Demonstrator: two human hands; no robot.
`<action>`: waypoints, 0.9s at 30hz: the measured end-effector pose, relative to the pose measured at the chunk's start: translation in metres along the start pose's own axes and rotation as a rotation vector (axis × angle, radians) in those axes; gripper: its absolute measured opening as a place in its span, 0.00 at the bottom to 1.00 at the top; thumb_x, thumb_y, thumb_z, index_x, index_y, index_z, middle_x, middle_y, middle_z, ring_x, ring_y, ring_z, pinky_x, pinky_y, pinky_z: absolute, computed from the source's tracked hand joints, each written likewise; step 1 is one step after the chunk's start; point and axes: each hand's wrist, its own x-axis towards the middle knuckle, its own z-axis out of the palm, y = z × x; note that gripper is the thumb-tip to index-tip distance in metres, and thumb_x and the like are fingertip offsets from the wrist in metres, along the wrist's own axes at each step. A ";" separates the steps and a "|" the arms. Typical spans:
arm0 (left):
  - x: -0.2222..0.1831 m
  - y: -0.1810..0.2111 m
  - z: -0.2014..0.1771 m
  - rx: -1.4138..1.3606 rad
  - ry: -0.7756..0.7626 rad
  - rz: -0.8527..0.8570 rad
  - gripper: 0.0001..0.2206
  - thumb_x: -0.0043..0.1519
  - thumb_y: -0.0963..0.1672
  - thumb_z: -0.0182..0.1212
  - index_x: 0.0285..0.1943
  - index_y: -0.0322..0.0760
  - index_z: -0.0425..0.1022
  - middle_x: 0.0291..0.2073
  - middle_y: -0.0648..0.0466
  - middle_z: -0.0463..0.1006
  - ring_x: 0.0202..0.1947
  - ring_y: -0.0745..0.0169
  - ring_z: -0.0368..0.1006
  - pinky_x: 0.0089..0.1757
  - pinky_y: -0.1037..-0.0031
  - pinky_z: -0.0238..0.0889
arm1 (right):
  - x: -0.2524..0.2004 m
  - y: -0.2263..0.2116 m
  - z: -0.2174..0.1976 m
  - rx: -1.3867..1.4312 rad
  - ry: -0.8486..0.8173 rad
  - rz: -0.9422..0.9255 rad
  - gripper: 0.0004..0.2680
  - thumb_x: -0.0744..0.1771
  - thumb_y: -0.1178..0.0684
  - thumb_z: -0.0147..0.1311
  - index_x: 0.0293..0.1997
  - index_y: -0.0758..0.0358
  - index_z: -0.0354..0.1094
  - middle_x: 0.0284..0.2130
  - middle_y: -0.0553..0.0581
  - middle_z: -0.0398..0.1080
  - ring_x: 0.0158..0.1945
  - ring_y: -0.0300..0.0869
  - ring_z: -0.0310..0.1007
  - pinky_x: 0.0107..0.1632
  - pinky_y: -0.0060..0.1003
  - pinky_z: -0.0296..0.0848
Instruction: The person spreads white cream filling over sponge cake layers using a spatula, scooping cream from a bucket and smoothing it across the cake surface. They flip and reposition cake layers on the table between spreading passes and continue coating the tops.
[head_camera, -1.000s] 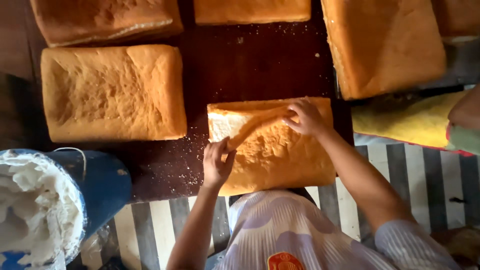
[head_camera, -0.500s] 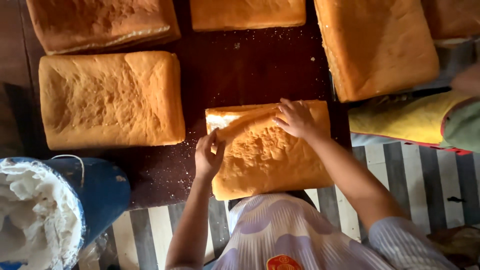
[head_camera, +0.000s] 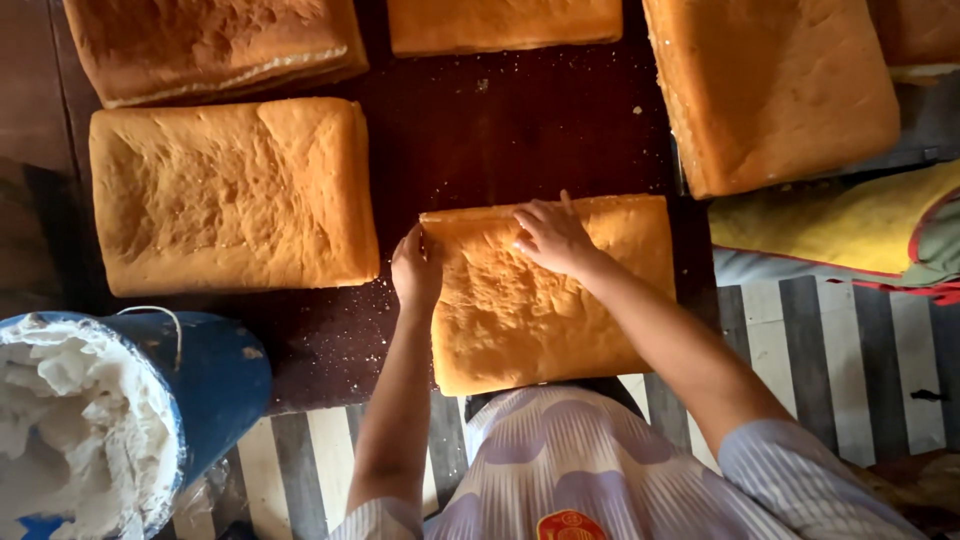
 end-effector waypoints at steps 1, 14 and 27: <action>0.001 -0.001 0.000 -0.036 0.022 -0.009 0.16 0.65 0.44 0.62 0.60 0.28 0.76 0.44 0.45 0.83 0.41 0.56 0.81 0.40 0.70 0.79 | 0.002 0.001 0.003 0.019 0.077 0.008 0.22 0.70 0.40 0.51 0.68 0.60 0.56 0.67 0.59 0.56 0.71 0.50 0.51 0.72 0.63 0.35; 0.022 0.038 -0.027 0.165 -0.043 0.218 0.22 0.56 0.46 0.68 0.59 0.35 0.78 0.55 0.42 0.77 0.54 0.43 0.71 0.51 0.56 0.68 | -0.038 0.084 0.035 -0.056 0.435 -0.021 0.18 0.64 0.47 0.64 0.57 0.62 0.69 0.51 0.59 0.74 0.57 0.52 0.70 0.67 0.67 0.49; 0.044 0.018 -0.008 0.223 -0.213 0.202 0.10 0.65 0.48 0.68 0.40 0.38 0.82 0.35 0.52 0.81 0.37 0.56 0.74 0.44 0.65 0.71 | -0.027 0.098 0.037 0.083 0.638 -0.103 0.11 0.62 0.54 0.69 0.42 0.58 0.70 0.38 0.54 0.72 0.44 0.49 0.72 0.52 0.53 0.67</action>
